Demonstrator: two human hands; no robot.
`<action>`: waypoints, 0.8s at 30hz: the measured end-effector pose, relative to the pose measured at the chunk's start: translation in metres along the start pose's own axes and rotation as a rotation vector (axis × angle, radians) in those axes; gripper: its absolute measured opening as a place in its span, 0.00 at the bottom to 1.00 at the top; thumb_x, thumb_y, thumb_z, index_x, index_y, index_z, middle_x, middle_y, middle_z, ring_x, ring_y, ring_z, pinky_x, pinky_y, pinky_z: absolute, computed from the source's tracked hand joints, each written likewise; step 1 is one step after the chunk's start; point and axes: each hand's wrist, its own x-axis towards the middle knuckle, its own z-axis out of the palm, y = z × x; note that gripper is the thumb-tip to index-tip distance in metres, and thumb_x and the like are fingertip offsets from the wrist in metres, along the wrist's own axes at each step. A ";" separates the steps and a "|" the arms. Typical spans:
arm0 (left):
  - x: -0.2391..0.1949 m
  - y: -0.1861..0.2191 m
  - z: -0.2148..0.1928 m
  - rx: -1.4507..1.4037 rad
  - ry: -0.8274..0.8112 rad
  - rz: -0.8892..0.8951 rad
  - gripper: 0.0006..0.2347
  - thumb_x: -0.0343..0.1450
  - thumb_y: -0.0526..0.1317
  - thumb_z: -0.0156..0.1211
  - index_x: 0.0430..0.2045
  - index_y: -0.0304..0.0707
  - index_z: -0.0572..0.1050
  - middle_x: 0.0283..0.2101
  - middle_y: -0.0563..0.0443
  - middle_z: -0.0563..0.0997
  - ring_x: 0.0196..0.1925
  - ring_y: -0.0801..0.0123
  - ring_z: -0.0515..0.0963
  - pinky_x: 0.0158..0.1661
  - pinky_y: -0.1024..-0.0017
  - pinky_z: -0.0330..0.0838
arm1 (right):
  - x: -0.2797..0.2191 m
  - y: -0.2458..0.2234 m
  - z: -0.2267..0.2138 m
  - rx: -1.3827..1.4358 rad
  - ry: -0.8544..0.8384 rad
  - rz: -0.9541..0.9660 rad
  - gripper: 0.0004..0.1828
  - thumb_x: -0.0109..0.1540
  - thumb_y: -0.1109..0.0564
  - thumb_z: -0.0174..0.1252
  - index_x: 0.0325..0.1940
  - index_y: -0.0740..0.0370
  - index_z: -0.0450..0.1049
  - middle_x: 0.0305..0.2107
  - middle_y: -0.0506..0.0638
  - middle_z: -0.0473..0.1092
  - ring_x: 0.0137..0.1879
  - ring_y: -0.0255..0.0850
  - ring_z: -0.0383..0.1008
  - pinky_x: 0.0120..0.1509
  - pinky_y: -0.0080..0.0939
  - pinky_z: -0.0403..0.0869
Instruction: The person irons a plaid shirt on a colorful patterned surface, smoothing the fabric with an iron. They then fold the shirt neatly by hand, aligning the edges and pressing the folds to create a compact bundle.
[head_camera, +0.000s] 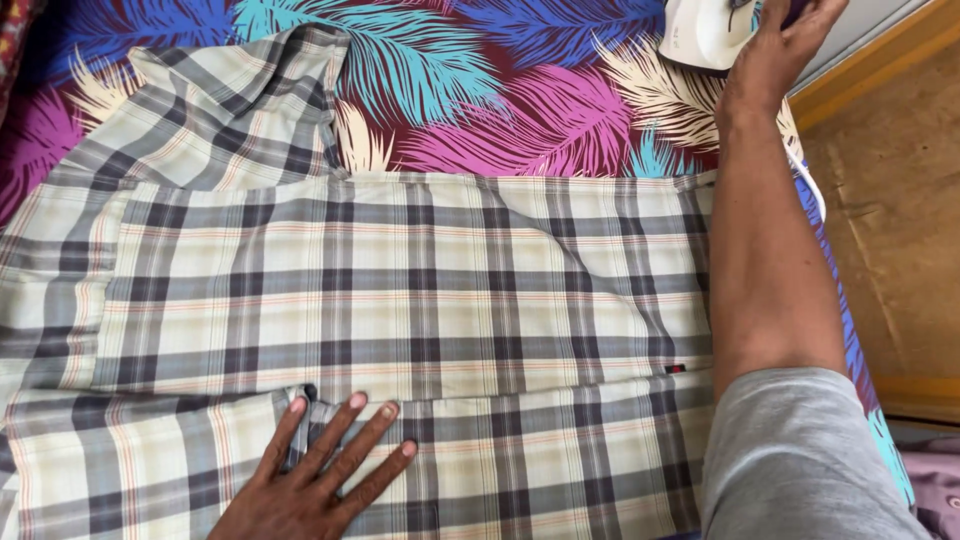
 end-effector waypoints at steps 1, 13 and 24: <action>0.001 0.001 -0.001 0.014 0.011 -0.009 0.42 0.70 0.76 0.32 0.75 0.52 0.50 0.78 0.47 0.53 0.79 0.52 0.53 0.72 0.40 0.50 | -0.005 0.007 -0.004 0.023 0.062 0.012 0.12 0.72 0.68 0.60 0.56 0.63 0.66 0.49 0.60 0.71 0.55 0.49 0.71 0.61 0.48 0.69; 0.000 0.001 0.002 -0.032 0.009 0.009 0.39 0.71 0.73 0.32 0.75 0.53 0.52 0.78 0.47 0.54 0.80 0.51 0.52 0.73 0.39 0.45 | -0.029 -0.019 -0.052 -0.168 -0.146 0.138 0.12 0.75 0.61 0.56 0.60 0.59 0.61 0.56 0.57 0.67 0.63 0.46 0.67 0.70 0.45 0.64; 0.003 0.000 -0.007 -0.062 -0.009 0.027 0.39 0.70 0.70 0.33 0.76 0.53 0.47 0.80 0.48 0.47 0.82 0.54 0.44 0.75 0.42 0.38 | -0.070 -0.155 -0.060 -0.690 -0.903 0.308 0.09 0.68 0.54 0.64 0.51 0.56 0.76 0.52 0.54 0.70 0.61 0.49 0.66 0.65 0.52 0.64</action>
